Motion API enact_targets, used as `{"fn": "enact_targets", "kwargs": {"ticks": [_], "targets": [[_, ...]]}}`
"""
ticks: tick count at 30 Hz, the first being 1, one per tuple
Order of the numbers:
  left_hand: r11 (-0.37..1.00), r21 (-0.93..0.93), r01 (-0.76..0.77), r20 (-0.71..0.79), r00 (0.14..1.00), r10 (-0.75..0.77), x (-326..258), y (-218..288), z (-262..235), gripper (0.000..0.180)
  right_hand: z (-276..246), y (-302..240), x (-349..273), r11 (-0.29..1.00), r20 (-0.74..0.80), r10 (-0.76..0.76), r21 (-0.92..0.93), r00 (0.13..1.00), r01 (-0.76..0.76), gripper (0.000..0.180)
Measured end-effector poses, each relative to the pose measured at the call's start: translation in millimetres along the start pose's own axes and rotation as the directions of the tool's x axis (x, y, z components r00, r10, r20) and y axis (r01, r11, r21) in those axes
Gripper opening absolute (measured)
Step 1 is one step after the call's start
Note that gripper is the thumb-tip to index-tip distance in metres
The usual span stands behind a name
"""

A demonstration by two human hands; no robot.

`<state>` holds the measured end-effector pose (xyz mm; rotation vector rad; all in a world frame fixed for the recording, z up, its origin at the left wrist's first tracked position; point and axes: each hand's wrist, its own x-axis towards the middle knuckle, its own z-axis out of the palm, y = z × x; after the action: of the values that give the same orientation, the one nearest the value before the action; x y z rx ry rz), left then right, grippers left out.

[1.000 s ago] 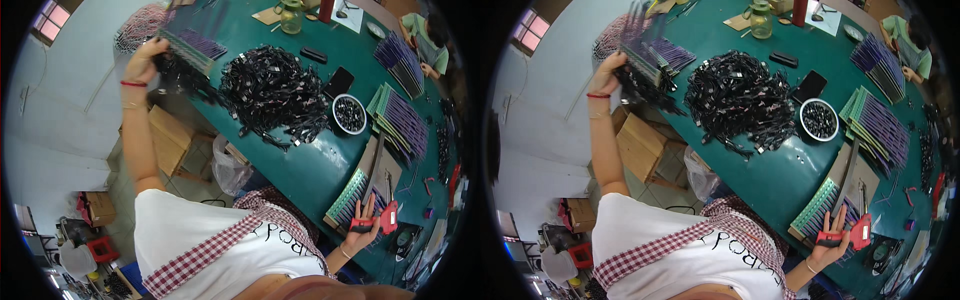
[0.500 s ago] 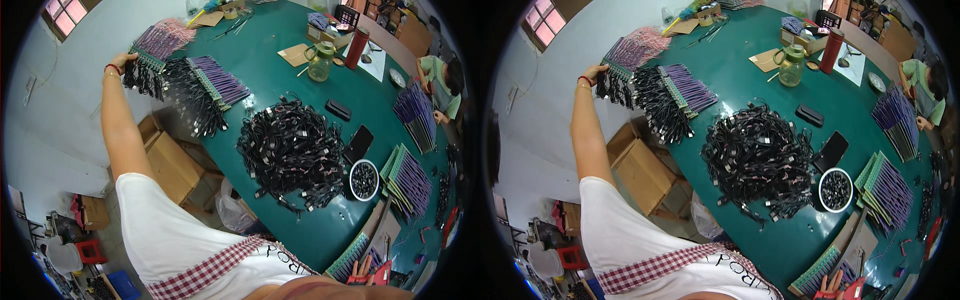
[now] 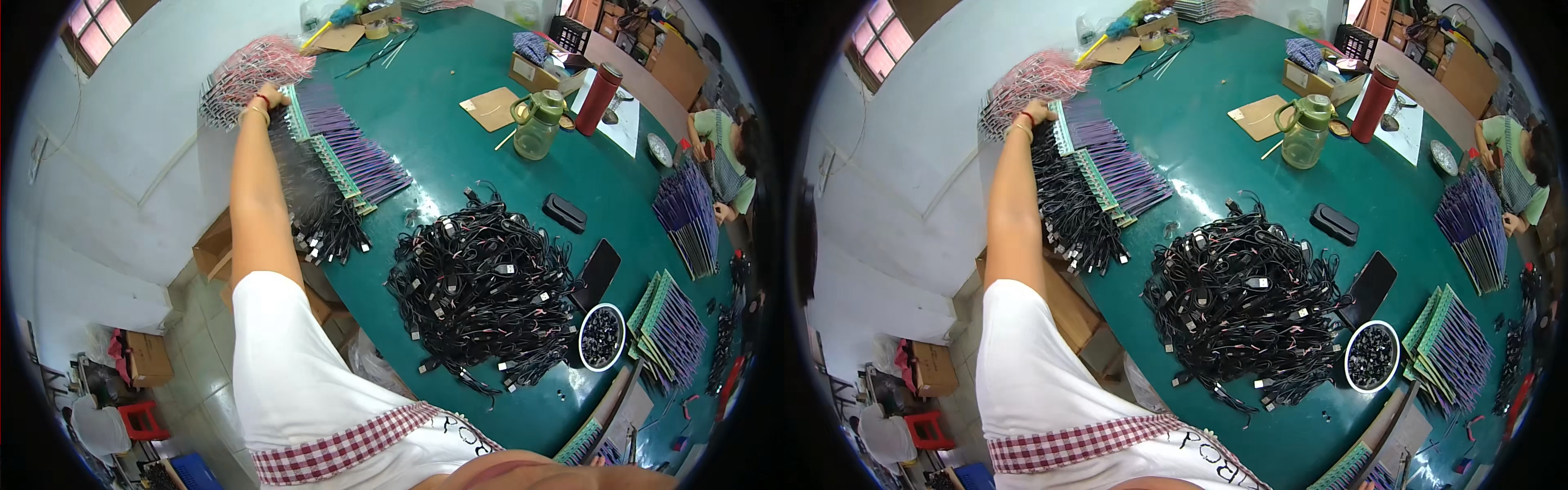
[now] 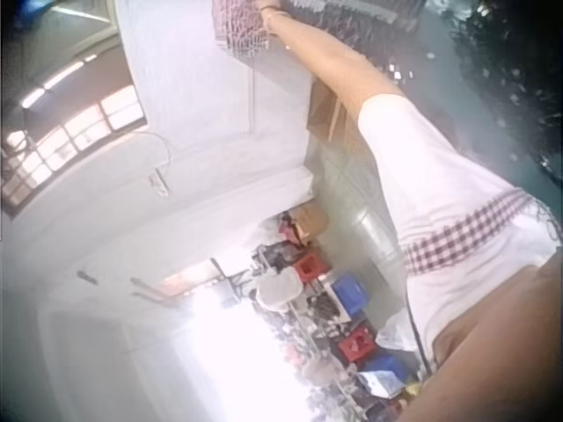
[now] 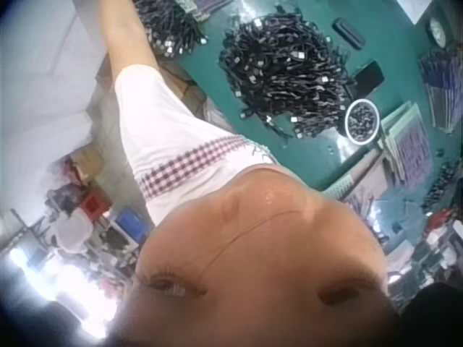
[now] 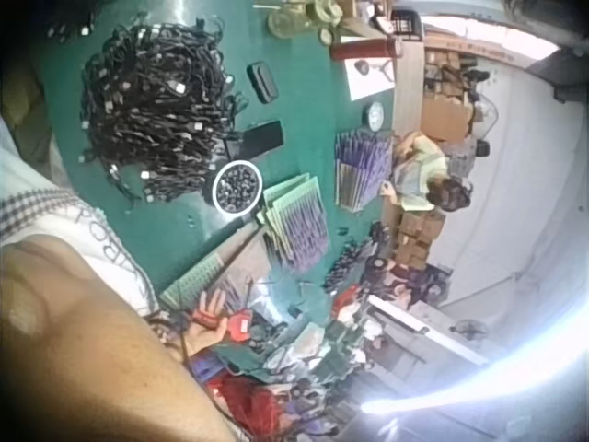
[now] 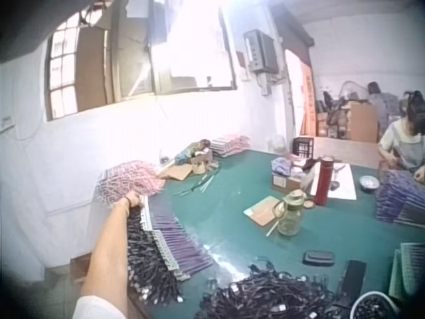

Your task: The person applies hot glue to small circuit boards and cables on an assembly line using a hot glue gun.

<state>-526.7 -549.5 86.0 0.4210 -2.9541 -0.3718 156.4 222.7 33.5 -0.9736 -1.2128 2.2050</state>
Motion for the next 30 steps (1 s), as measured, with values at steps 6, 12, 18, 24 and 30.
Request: {"fn": "enact_targets", "kwargs": {"ticks": [6,12,18,24,30], "targets": [[0.937,0.289,0.197,-0.060,0.980,-0.188,-23.9,102.4,64.7,0.061,-47.0,25.3,25.7,0.947,0.648,-0.297,0.291,0.701,0.133,0.065],[0.935,0.069,-0.349,0.526,0.809,0.263,-70.4,24.4,-28.3,0.066,-22.3,10.0,4.9,0.989,-0.017,-0.020,0.149,1.000,0.023,0.068],[0.844,0.496,-0.205,0.307,0.950,0.050,-118.7,51.8,-4.2,0.071,-14.5,3.9,-9.2,0.995,-0.028,0.025,0.102,0.999,-0.022,0.068],[0.796,0.555,-0.242,0.333,0.941,0.054,-99.9,51.3,11.4,0.073,-14.6,-5.7,-5.9,0.972,0.000,0.208,0.110,0.978,-0.207,0.066],[0.801,0.524,-0.289,0.411,0.910,0.060,-94.1,114.6,39.7,0.070,-65.5,36.2,-11.4,0.924,0.503,-0.306,0.363,0.808,0.124,0.040]]}}
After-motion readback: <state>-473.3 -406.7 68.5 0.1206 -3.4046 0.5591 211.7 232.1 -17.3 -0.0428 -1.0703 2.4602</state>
